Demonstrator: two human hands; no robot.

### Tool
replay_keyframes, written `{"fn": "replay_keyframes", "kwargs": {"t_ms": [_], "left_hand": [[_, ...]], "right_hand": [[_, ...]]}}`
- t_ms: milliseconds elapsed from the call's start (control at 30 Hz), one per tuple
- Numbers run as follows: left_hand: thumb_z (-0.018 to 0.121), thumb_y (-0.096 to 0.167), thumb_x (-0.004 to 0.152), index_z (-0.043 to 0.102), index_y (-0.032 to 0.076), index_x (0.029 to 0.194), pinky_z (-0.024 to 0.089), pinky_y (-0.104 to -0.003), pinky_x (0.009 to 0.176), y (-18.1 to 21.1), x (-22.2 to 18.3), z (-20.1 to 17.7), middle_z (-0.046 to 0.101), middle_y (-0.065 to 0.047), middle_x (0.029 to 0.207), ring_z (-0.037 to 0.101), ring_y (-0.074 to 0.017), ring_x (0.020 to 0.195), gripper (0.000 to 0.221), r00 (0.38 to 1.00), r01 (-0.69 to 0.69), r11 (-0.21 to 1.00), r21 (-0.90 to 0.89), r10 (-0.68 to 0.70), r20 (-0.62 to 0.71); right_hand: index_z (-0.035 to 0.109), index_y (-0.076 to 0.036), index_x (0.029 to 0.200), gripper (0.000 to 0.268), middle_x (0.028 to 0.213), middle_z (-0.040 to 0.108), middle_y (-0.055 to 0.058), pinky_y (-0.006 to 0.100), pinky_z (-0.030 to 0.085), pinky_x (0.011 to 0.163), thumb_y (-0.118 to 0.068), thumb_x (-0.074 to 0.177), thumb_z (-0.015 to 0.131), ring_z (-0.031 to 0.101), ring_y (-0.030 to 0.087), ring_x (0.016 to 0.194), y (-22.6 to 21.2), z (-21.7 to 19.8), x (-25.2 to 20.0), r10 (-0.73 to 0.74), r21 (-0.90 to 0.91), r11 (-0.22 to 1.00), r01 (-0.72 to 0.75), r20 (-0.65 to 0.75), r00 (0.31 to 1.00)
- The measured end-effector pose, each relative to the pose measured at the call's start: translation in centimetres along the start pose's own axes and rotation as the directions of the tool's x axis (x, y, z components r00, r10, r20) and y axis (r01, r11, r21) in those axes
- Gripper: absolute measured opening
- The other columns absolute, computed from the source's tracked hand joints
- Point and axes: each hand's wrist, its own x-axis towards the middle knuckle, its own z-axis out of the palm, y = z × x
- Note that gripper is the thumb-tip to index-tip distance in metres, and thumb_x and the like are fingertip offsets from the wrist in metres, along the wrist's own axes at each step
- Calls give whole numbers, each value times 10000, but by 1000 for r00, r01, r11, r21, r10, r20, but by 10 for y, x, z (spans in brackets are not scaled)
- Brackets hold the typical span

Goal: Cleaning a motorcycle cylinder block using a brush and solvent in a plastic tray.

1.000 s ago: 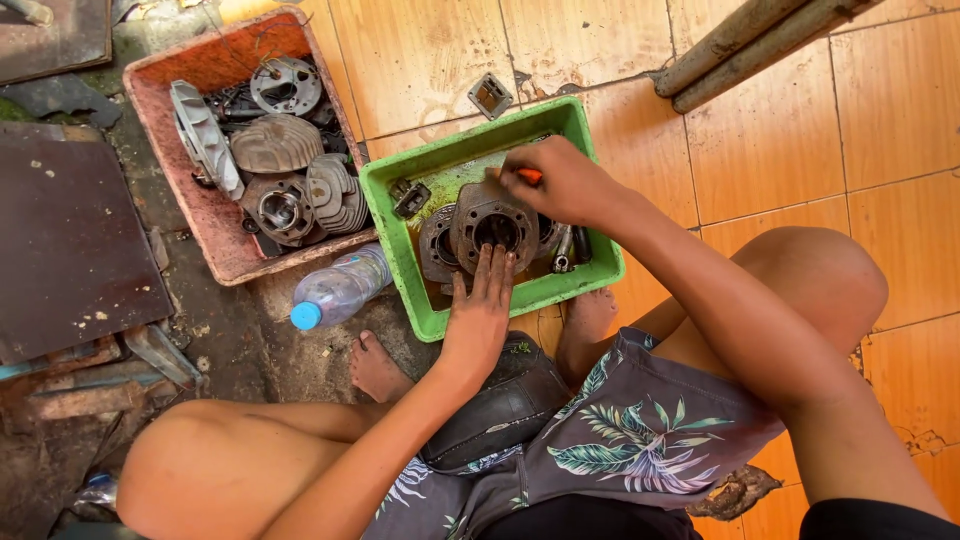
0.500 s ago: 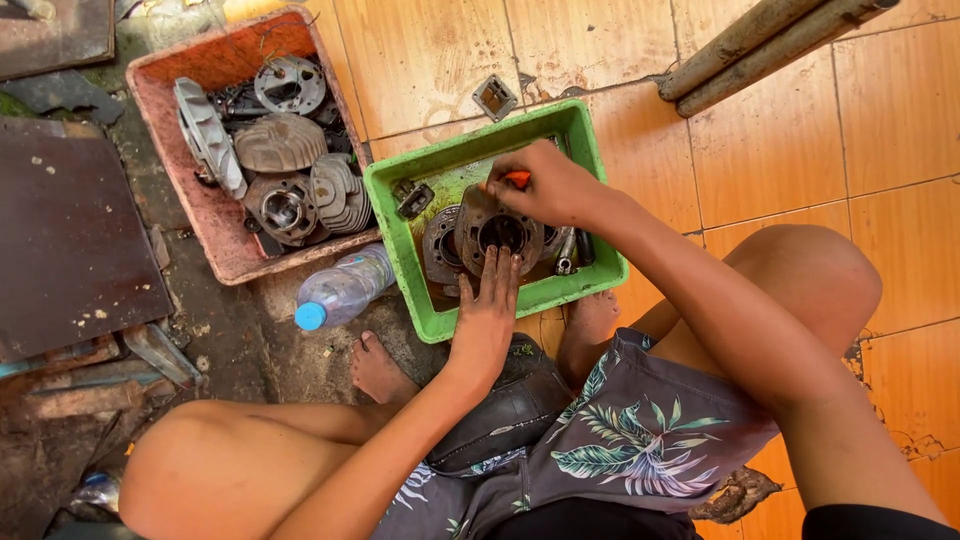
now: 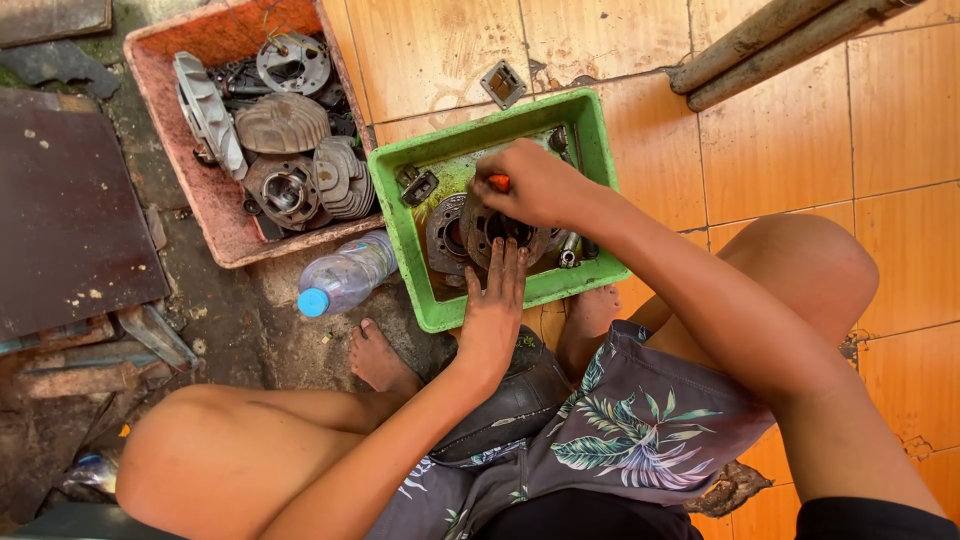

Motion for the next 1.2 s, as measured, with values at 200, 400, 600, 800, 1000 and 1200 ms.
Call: {"fn": "replay_keyframes", "kwargs": {"t_ms": [200,400,600,800,1000,1200], "left_hand": [[623,301,952,317,-1,1585,492,-544,1074,11,7,-25,450,-273,1568,412,-414,1484,765,986,-6,1000,-4,6,165],[709,304,901,417,36,1528,434,-649,1092,54,4,18,467,-341,1503,426,-541,1427,742,996,76,997,34,-77,49],[707,367,900,452,24,1476,416,-684,1113,65,5,29,510,-335,1449,466,-532,1392,717,992,80,995,66,-85,90],[684,380,920,512,40,1409,392,-714,1130,75,5,55,489,-310,1484,437,-544,1405,620,992,59,997,53,-64,104],[697,424,913,542,115,1396,416,-658,1126,46,7,0,434,-245,1570,395,-472,1465,594,985,38,987,153,-63,162],[690,377,934,524,74,1395,416,-700,1105,56,5,23,411,-284,1565,382,-518,1453,576,984,5,990,141,-30,174]], "right_hand": [[743,3,1034,202,844,743,169,373,608,713,-175,970,669,718,241,662,-12,22,3,115,54,991,-119,75,991],[712,-140,937,170,695,678,41,327,585,625,-304,966,679,685,197,642,-28,41,19,-109,-486,862,148,109,988],[715,-52,857,163,705,715,156,456,590,665,-205,909,692,742,355,718,-27,60,23,-9,-181,983,30,118,993],[733,-8,902,245,756,717,221,526,592,668,-243,890,663,742,433,762,-35,60,13,66,-137,990,-39,198,978],[695,-20,1207,311,737,671,121,375,608,641,-232,1007,586,707,249,691,-26,42,26,35,-521,851,68,186,982],[720,-12,1034,209,682,679,131,382,601,637,-155,989,574,709,274,633,-38,44,20,43,-191,982,-15,143,989]]}}
